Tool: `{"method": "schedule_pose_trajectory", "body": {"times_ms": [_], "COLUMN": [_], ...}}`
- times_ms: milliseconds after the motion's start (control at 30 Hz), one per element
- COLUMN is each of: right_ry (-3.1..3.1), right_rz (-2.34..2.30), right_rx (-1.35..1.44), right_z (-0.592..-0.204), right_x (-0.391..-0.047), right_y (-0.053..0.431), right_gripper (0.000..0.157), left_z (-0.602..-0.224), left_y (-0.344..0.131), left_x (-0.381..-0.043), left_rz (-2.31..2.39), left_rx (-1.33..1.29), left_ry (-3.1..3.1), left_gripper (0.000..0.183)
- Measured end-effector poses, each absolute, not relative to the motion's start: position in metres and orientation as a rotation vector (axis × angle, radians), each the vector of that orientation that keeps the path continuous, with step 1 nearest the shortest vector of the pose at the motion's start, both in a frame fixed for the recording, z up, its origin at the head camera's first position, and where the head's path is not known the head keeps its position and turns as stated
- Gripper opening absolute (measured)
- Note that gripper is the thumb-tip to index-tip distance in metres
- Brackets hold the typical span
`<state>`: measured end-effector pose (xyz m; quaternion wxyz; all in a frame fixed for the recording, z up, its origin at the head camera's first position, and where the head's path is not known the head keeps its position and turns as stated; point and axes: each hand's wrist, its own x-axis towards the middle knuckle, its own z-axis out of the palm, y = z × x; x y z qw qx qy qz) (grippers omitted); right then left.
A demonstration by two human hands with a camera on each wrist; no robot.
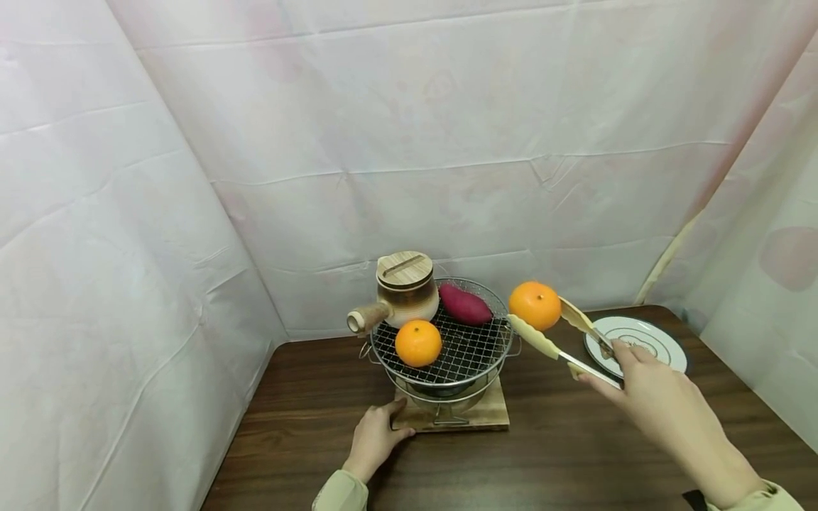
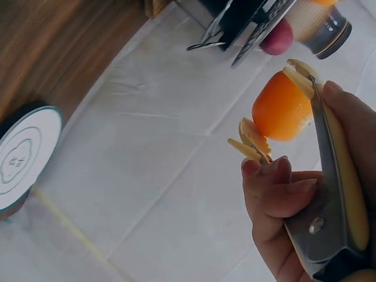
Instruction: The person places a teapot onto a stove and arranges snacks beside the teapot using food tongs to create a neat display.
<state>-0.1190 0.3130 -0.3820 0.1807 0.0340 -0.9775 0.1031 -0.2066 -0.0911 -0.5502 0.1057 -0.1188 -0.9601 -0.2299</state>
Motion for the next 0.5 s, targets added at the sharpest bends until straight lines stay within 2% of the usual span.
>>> {"method": "schedule_pose_trajectory", "body": {"times_ms": [167,500], "right_ry": [-2.714,-2.755], "right_rz": [0.291,0.270], "right_rx": [0.163,0.292], "right_z": [-0.377,-0.367], "right_x": [-0.118,-0.120], "right_y": [0.295,0.264], "right_gripper": [0.062,0.073], "left_z": [-0.550,-0.547], "left_y": [-0.091,-0.090], "left_x": [-0.206,-0.204], "left_rz": [-0.673,-0.695], "left_rx": [-0.351,-0.351], "left_ry": [-2.824,-2.824], "left_gripper": [0.056,0.055]}}
